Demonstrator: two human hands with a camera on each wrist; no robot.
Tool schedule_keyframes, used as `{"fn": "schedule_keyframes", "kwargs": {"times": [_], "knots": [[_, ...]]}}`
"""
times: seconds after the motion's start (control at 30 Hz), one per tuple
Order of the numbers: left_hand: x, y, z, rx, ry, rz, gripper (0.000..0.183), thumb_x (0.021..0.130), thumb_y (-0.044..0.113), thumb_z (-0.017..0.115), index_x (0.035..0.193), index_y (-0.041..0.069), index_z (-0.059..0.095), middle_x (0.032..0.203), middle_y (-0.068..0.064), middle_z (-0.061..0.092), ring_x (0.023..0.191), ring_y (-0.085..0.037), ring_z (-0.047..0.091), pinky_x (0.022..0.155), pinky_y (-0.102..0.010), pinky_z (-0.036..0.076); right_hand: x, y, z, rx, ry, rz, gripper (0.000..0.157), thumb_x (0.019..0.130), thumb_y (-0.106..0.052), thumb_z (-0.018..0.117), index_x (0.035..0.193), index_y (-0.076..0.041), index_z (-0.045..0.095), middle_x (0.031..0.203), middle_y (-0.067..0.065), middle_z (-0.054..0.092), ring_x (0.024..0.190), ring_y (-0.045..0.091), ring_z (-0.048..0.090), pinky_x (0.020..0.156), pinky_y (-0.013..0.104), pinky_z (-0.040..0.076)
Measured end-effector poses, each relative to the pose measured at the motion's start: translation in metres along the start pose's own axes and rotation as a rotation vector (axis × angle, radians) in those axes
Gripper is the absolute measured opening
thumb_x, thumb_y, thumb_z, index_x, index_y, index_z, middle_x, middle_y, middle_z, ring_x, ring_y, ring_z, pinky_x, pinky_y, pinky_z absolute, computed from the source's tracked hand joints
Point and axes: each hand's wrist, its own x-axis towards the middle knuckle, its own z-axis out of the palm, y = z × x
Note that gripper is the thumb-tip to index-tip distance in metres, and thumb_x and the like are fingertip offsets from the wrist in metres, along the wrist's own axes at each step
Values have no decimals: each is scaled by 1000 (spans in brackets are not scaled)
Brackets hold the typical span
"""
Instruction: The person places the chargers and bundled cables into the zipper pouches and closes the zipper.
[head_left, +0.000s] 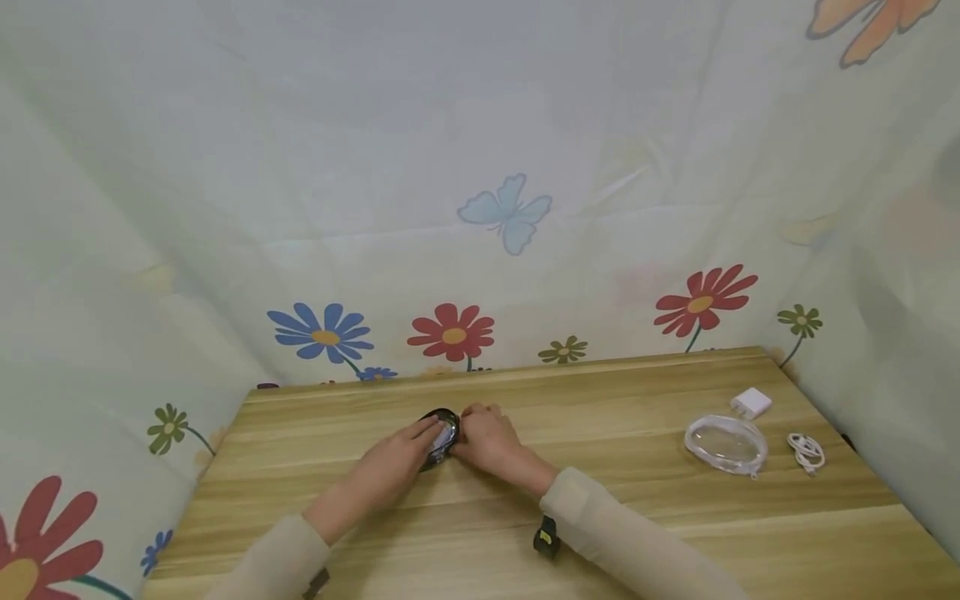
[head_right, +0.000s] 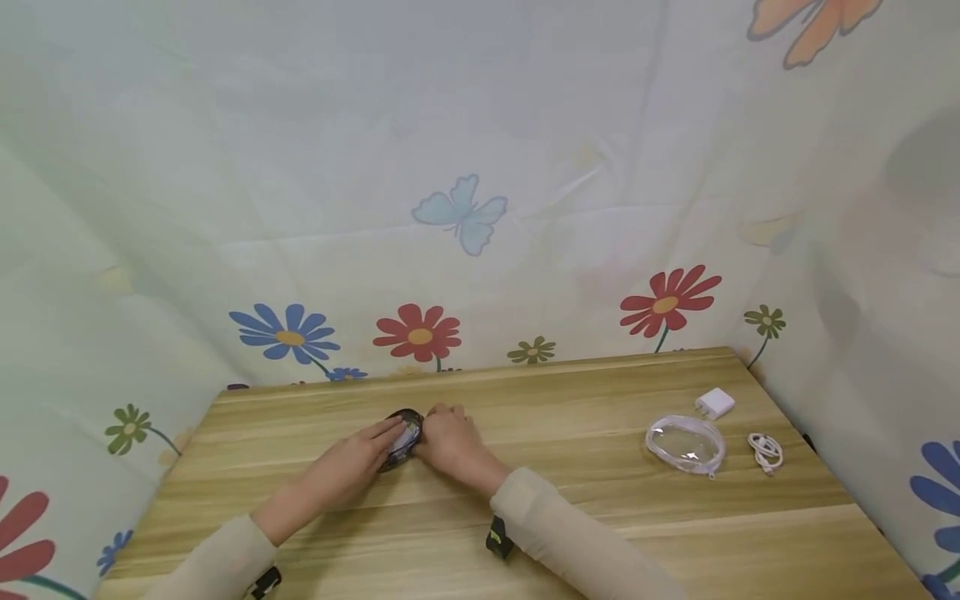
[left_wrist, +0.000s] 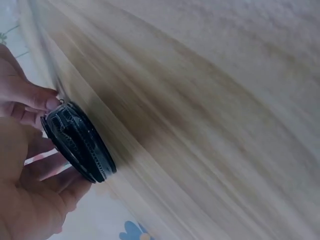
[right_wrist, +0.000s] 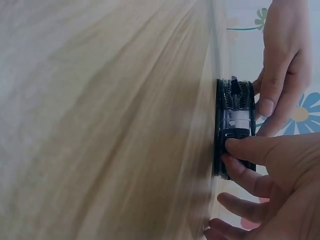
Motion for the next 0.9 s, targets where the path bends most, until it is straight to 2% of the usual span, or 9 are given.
{"fn": "schedule_keyframes", "kwargs": {"times": [0.1,0.2,0.37,0.5,0.6,0.73,0.9], "knots": [[2,4,1,7,5,-48,47,101,19,64,142,-3,55,144,-22,54,126,-38,59,98,-51,53,1,2,1,-6,8,10,36,88,-32,80,62,-19,58,123,8,68,106,35,61,82,47,56],[4,6,4,15,6,-81,53,101,29,65,143,-1,54,145,-20,53,127,-38,56,101,-52,51,3,5,1,-6,17,-22,33,86,-28,81,65,-18,57,121,9,68,105,33,62,82,44,56],[8,4,12,69,35,-63,57,99,33,67,143,0,50,146,-20,50,132,-35,51,108,-48,46,7,13,-1,-77,52,-204,25,82,-20,79,69,-15,58,113,9,68,101,26,64,91,36,53],[11,4,17,74,62,-54,54,100,30,66,140,-3,50,142,-21,52,129,-35,54,106,-45,48,9,20,1,-146,50,-303,17,87,-21,74,78,-13,62,114,7,68,103,24,64,95,34,52],[12,5,17,58,65,-62,51,101,28,65,138,-4,50,139,-22,55,126,-35,57,104,-45,50,9,24,2,-171,40,-326,13,92,-23,70,88,-11,67,119,7,67,106,26,63,94,35,54],[12,5,16,25,57,-64,48,102,26,64,137,-4,51,137,-23,56,125,-35,58,104,-45,50,9,26,2,-200,30,-334,16,95,-25,68,100,-10,71,121,7,68,109,27,64,92,36,56],[12,4,16,-1,46,-62,48,104,26,61,140,-4,49,139,-22,56,127,-34,57,105,-45,49,10,27,3,-218,13,-345,20,96,-25,66,101,-9,76,121,8,70,107,28,65,93,38,55]]}}
